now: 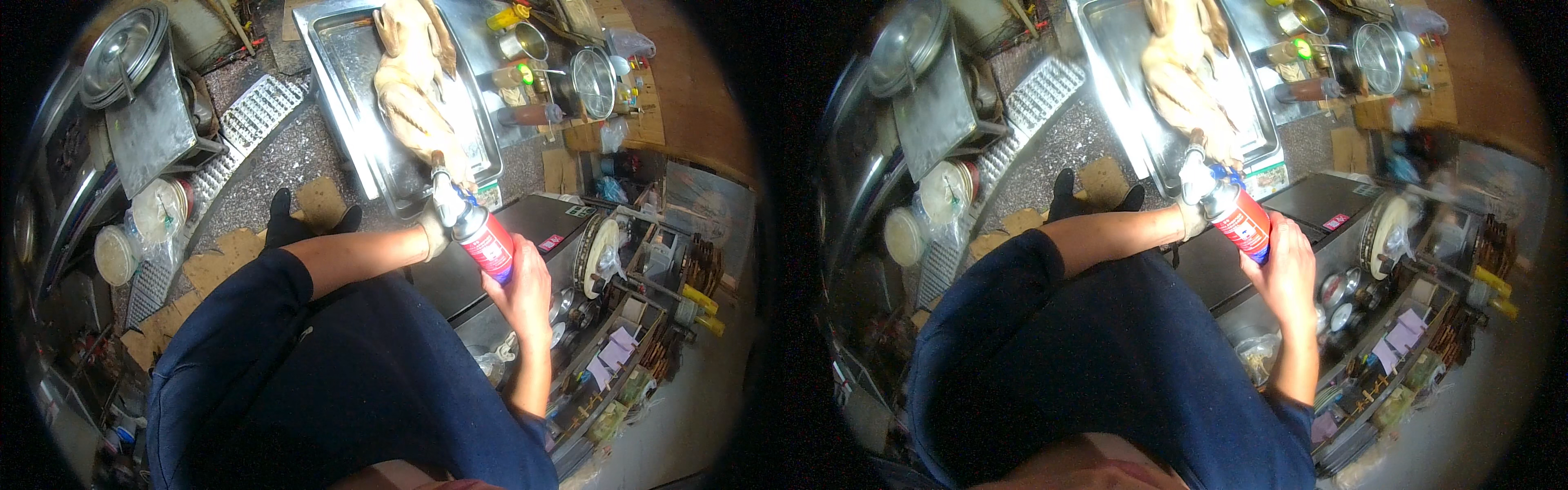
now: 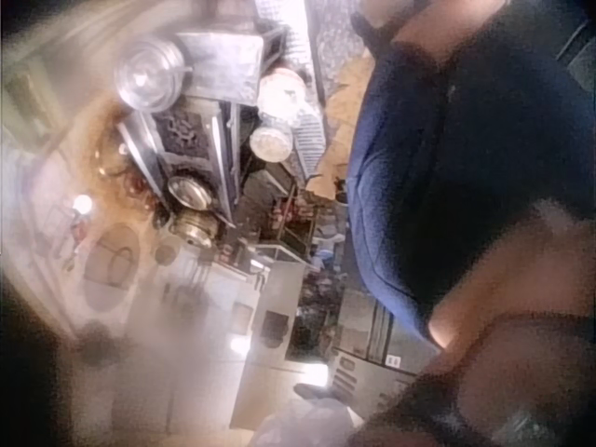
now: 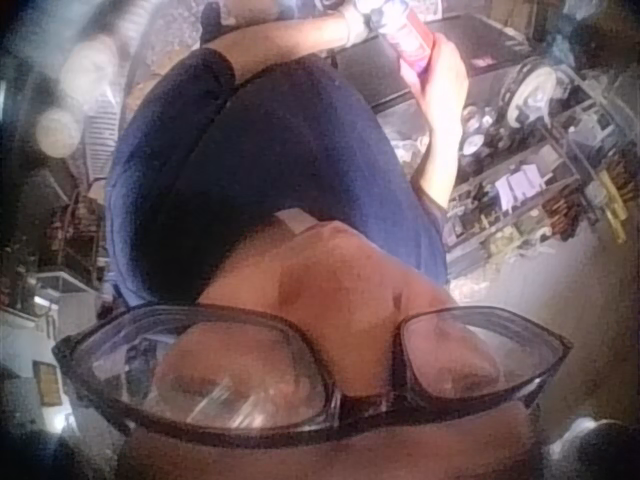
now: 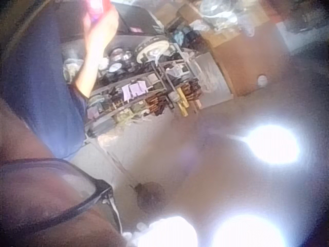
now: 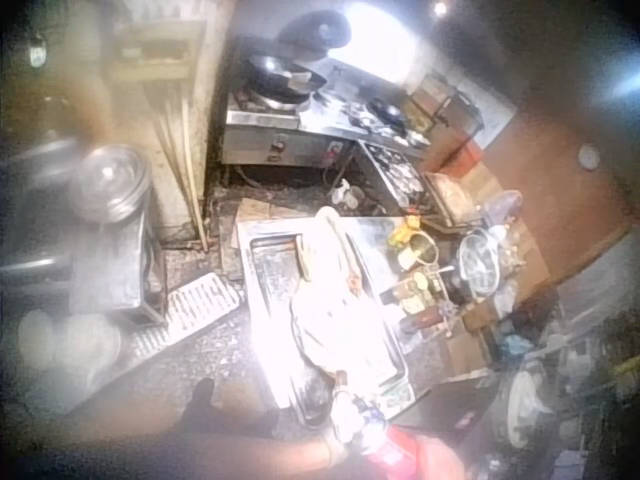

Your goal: The person uses a handheld blowtorch to singe the skin of whole plucked birds placed on a metal tray. They repeatedly move the flame across the surface of the birds, adjusting their position with gloved hands to cover different areas.

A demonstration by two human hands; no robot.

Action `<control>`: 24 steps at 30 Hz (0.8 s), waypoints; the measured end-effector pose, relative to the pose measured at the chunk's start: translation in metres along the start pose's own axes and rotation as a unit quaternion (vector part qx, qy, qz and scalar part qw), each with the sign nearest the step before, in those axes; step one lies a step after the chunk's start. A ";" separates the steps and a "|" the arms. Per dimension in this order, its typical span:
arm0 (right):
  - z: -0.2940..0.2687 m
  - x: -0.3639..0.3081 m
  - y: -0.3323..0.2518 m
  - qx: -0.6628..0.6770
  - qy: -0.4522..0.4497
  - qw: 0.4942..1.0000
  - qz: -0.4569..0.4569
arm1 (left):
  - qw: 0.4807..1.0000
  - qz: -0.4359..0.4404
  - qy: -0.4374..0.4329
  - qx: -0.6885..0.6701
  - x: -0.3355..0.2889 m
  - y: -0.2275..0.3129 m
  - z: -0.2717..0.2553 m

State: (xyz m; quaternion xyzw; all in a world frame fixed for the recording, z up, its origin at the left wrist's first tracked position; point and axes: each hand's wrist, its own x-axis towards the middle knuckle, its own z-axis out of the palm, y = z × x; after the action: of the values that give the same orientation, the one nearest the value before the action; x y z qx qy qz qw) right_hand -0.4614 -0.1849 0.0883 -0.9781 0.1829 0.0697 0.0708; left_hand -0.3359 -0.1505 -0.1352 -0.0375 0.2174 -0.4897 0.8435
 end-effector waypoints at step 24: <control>-0.001 0.043 0.001 0.025 -0.076 0.994 -0.068 | 0.981 -0.039 -0.005 0.191 -0.018 -0.003 -0.011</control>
State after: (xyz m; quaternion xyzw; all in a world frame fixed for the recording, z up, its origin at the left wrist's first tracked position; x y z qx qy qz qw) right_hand -0.4215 -0.2009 0.0821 -0.9781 0.1114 0.1344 0.1136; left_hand -0.3499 -0.1349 -0.1381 0.1133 0.1143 -0.5545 0.8165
